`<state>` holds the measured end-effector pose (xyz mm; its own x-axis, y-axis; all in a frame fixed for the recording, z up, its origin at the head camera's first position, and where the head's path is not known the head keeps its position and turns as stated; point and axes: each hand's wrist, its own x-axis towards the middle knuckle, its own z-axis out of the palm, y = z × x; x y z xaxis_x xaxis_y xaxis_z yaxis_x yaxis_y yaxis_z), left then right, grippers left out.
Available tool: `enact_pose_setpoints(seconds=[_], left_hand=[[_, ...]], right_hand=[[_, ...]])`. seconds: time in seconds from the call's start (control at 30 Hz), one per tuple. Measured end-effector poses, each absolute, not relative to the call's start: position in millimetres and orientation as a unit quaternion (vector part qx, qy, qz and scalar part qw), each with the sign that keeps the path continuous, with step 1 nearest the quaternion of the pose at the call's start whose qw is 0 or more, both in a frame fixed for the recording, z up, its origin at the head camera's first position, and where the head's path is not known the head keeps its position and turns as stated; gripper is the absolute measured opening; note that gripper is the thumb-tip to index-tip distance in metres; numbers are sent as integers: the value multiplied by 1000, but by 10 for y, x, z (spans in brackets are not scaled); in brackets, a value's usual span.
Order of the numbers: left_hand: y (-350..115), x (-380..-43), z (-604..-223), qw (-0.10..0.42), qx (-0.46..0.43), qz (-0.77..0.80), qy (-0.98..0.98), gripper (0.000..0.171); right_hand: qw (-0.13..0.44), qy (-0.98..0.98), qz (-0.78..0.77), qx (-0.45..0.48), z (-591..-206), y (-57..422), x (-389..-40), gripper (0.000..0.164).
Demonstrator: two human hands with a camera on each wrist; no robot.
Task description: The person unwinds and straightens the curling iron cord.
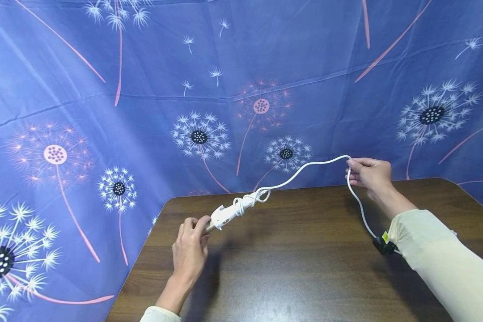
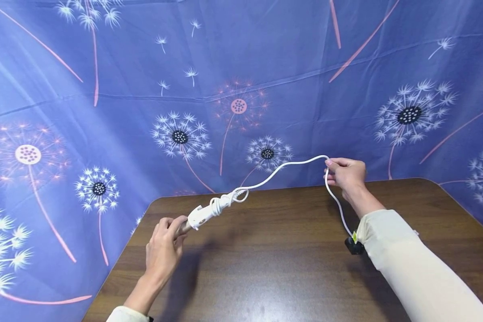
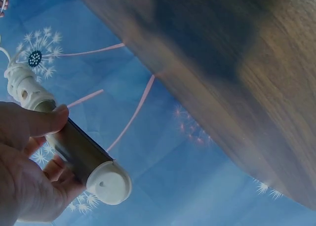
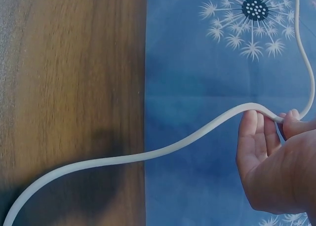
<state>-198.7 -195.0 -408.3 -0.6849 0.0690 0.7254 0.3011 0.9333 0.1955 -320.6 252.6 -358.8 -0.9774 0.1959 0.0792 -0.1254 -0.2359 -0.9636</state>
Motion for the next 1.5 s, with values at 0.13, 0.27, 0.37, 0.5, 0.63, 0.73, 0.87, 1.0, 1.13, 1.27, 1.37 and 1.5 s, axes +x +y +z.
enact_pose_setpoints(seconds=[0.13, 0.27, 0.37, 0.5, 0.63, 0.73, 0.87, 1.0, 1.13, 1.27, 1.37, 1.5], left_hand=[[-1969, -1980, -4076, 383, -88, -155, -906, 59], [-1986, -1975, -4067, 386, -80, -160, -905, 59], [-2003, -1972, -4059, 388, -75, -165, -904, 60], [-2026, -1968, -4047, 391, -71, -175, -901, 60], [-2040, -1971, -4035, 399, -72, -185, -895, 59], [-2045, -1973, -4035, 407, -74, -191, -890, 59], [-2048, -1977, -4035, 412, -75, -195, -887, 60], [-2050, -1980, -4030, 418, -74, -198, -884, 60], [-2043, -1982, -4022, 420, -76, -199, -882, 60], [-2033, -1985, -4013, 417, -77, -200, -883, 59], [-2031, -1987, -4011, 417, -76, -201, -883, 59], [-2030, -1989, -4007, 415, -77, -202, -884, 59]], right_hand=[[99, -607, 788, -26, -3599, 2553, -3197, 30], [93, -601, 793, -25, -3628, 2581, -3194, 29], [93, -600, 794, -29, -3657, 2613, -3199, 29], [96, -609, 787, -35, -3686, 2655, -3213, 28], [99, -613, 783, -44, -3704, 2695, -3216, 30], [98, -612, 783, -54, -3728, 2729, -3210, 30], [99, -616, 779, -65, -3767, 2775, -3203, 31], [92, -618, 777, -74, -3790, 2802, -3200, 31], [74, -614, 782, -81, -3825, 2827, -3197, 33], [46, -645, 757, -87, -3876, 2852, -3198, 35], [30, -686, 721, -90, -3908, 2866, -3200, 36], [17, -724, 684, -88, -3938, 2880, -3208, 37]])
